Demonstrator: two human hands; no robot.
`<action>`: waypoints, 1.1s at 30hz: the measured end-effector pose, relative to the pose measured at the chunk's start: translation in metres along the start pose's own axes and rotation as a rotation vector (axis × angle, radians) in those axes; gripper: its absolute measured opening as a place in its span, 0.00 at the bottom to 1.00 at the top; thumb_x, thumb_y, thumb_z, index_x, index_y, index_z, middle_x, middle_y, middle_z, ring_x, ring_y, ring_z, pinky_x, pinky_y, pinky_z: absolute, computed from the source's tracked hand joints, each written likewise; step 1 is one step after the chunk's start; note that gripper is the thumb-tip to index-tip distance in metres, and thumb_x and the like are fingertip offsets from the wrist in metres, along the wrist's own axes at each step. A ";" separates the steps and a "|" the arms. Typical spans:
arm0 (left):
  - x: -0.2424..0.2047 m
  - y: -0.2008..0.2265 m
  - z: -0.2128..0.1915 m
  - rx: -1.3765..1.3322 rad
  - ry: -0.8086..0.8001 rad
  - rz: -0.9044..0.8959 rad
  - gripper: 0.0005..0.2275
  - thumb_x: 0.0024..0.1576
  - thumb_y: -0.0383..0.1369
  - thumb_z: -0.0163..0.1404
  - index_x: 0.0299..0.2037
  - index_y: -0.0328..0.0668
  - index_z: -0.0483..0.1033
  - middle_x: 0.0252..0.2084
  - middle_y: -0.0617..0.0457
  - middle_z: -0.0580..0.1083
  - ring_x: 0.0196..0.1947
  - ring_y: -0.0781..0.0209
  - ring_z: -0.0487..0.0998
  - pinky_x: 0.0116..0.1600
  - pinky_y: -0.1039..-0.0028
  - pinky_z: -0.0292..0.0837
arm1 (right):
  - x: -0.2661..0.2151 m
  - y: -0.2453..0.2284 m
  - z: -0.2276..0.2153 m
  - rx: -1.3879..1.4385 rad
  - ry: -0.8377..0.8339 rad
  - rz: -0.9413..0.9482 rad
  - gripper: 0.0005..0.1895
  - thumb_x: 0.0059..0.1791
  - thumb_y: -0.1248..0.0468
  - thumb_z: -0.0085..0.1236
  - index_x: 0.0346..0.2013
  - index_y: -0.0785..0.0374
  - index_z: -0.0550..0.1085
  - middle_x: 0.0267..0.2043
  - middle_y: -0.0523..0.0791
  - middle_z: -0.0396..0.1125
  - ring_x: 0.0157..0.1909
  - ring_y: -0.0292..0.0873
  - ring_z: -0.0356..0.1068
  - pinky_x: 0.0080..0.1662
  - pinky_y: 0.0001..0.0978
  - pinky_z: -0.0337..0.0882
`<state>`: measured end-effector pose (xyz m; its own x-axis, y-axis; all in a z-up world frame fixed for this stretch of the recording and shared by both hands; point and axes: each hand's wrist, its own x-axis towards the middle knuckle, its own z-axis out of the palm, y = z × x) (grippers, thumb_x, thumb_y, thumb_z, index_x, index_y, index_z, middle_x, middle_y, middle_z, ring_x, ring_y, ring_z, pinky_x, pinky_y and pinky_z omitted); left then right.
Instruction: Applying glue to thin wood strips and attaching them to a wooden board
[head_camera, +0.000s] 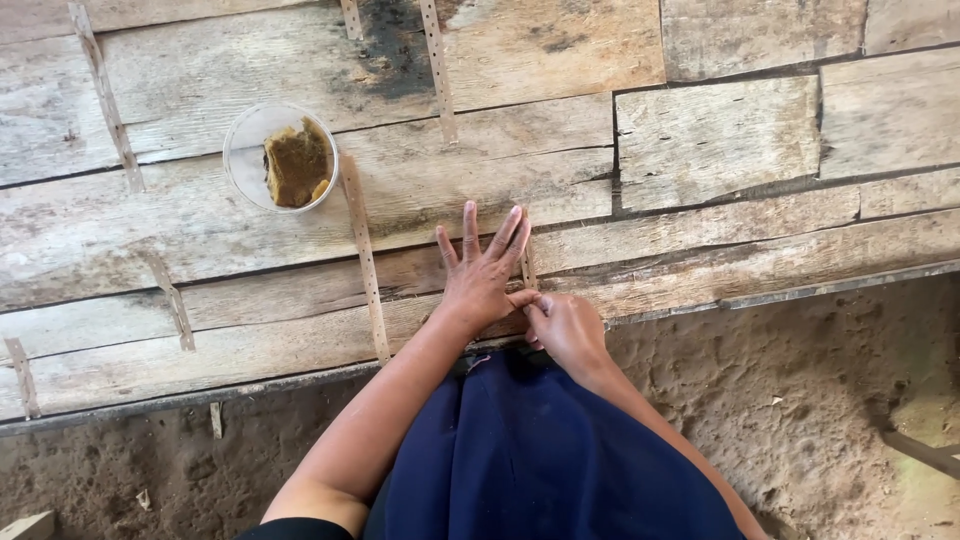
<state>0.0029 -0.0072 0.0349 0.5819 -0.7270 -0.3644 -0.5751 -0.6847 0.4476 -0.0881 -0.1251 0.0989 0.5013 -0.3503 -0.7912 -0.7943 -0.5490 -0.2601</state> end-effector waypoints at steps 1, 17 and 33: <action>0.001 -0.001 0.001 -0.003 -0.001 -0.001 0.49 0.49 0.61 0.56 0.78 0.59 0.41 0.80 0.66 0.34 0.75 0.29 0.19 0.67 0.21 0.21 | -0.007 -0.006 -0.001 -0.002 -0.001 0.001 0.18 0.48 0.48 0.48 0.20 0.46 0.80 0.17 0.34 0.73 0.31 0.39 0.78 0.38 0.32 0.76; 0.004 -0.006 -0.003 -0.088 -0.039 -0.067 0.56 0.47 0.56 0.60 0.78 0.45 0.31 0.80 0.53 0.29 0.77 0.37 0.20 0.71 0.28 0.20 | 0.087 0.018 0.011 -0.339 0.786 -0.405 0.56 0.48 0.23 0.35 0.71 0.68 0.51 0.80 0.61 0.34 0.80 0.62 0.30 0.75 0.53 0.35; 0.004 -0.006 -0.003 -0.083 -0.055 -0.056 0.57 0.48 0.56 0.61 0.78 0.45 0.29 0.80 0.51 0.28 0.77 0.37 0.19 0.70 0.28 0.18 | 0.171 0.004 -0.022 -0.313 0.901 -0.575 0.63 0.45 0.16 0.34 0.72 0.67 0.54 0.80 0.60 0.28 0.80 0.61 0.25 0.74 0.57 0.34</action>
<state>0.0100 -0.0061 0.0330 0.5777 -0.6913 -0.4341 -0.4917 -0.7192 0.4909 0.0016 -0.2039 -0.0252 0.9335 -0.3353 0.1269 -0.3055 -0.9293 -0.2076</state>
